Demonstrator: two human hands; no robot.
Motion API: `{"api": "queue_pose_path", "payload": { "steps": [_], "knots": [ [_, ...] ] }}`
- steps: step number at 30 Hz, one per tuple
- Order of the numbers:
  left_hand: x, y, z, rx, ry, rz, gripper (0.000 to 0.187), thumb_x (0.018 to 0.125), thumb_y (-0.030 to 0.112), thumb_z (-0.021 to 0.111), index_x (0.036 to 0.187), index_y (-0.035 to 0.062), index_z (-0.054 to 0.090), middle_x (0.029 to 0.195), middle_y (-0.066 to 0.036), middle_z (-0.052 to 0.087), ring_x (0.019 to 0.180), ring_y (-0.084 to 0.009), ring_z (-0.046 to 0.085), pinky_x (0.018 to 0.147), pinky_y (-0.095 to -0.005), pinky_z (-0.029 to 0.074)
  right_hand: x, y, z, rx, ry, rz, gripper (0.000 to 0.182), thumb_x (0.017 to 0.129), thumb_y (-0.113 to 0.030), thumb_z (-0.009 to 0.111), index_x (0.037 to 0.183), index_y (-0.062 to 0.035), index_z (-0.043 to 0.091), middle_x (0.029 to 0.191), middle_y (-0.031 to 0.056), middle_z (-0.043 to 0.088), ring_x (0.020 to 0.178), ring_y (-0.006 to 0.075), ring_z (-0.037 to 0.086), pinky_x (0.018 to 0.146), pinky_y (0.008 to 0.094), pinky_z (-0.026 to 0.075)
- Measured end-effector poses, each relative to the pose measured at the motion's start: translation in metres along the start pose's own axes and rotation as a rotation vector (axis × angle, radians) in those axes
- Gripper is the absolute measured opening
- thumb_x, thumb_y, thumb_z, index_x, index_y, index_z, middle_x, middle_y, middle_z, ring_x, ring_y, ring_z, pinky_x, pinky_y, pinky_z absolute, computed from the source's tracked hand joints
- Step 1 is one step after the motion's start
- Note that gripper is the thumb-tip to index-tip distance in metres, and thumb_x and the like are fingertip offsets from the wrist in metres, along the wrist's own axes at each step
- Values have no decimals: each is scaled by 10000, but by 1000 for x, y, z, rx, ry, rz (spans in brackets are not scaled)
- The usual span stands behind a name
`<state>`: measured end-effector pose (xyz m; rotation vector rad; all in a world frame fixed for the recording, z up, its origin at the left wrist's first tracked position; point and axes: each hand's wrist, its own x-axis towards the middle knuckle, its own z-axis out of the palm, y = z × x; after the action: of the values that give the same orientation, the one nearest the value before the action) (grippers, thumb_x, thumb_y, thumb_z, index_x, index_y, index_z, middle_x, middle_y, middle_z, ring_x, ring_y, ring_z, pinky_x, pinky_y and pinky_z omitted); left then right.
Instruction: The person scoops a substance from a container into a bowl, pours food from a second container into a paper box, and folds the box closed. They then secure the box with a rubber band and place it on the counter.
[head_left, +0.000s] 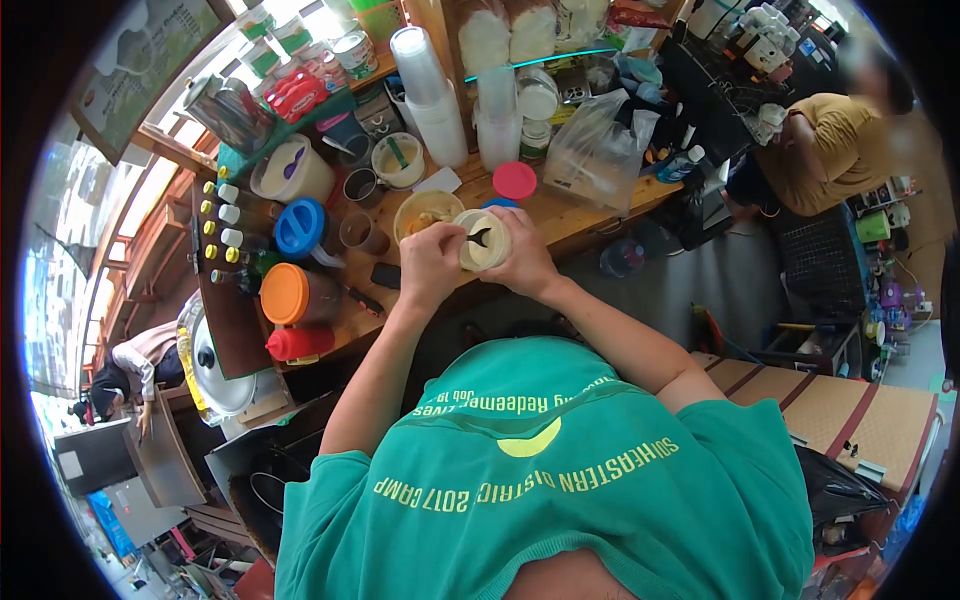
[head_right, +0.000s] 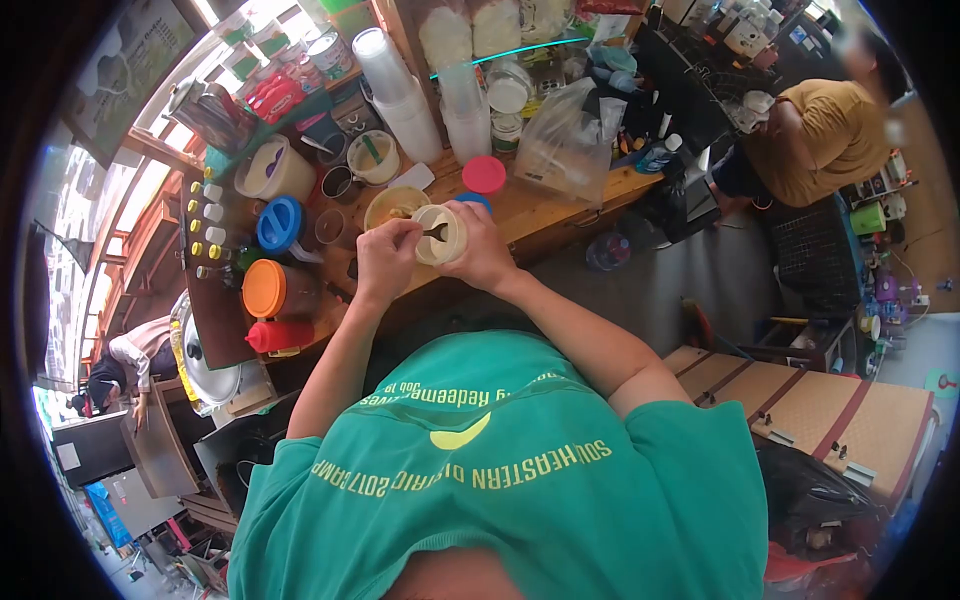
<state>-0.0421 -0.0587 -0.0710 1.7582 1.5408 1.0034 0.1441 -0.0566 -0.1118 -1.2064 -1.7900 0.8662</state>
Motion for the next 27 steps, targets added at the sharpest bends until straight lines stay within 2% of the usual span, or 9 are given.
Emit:
{"api": "queue_pose_path", "payload": {
  "steps": [2,4,7,17,19,20,22,23,27],
  "knots": [
    [1,-15,-2,-59,44,13,131,892,42,710,980,-45,754,802,-88,756,702,-103,685,654,-268,541,-2,0,0,-4,18,9,867,571,-160,902,1341,-42,522,1286,150,550,1220,340,544,1058,410,452],
    [1,-21,-9,-133,17,-158,137,910,59,713,987,-46,755,754,-43,720,632,-69,628,579,-244,509,-3,2,1,-5,38,16,874,567,-163,903,1344,-43,521,1278,152,553,1221,340,544,1058,410,452],
    [-5,-25,-13,-195,37,-190,137,925,67,710,992,-44,753,722,-9,680,585,-45,573,523,-224,467,-5,3,5,-35,76,52,884,565,-179,906,1349,-44,520,1268,154,559,1219,340,543,1048,411,456],
    [-6,-38,-22,-349,8,-288,133,927,62,709,988,-50,745,712,-1,669,579,-49,570,514,-225,459,-5,-5,21,-24,79,93,820,581,-184,899,1305,-51,538,1218,145,596,1193,342,543,1028,421,461],
    [1,-45,-32,-469,92,-317,127,912,67,711,962,-39,762,736,-36,721,609,-63,613,557,-242,494,-8,-1,25,-29,86,109,816,581,-186,900,1302,-56,541,1217,140,599,1193,342,542,1027,421,461],
    [7,-51,-37,-469,84,-314,127,912,67,711,962,-39,762,736,-36,721,609,-63,613,557,-242,494,-9,5,29,-36,90,119,820,583,-191,903,1308,-60,541,1223,138,600,1199,341,541,1027,423,461],
    [19,-71,-46,-206,207,-159,124,914,73,718,954,-36,762,722,-36,716,613,-52,602,559,-255,497,-15,12,33,-43,99,136,824,584,-196,905,1313,-65,542,1229,137,600,1205,340,540,1028,426,462],
    [24,-81,-46,-132,243,-116,126,908,81,718,951,-29,761,736,-75,735,619,-95,640,596,-287,521,-18,13,35,-39,117,157,827,588,-199,906,1318,-67,541,1230,139,602,1202,341,546,1026,427,465],
    [33,-98,-49,17,291,12,130,898,90,716,950,-21,761,769,-125,748,642,-159,683,646,-312,538,-27,14,39,-9,140,235,838,592,-210,915,1329,-75,540,1225,147,608,1174,343,575,1016,429,477]
  ]
}}
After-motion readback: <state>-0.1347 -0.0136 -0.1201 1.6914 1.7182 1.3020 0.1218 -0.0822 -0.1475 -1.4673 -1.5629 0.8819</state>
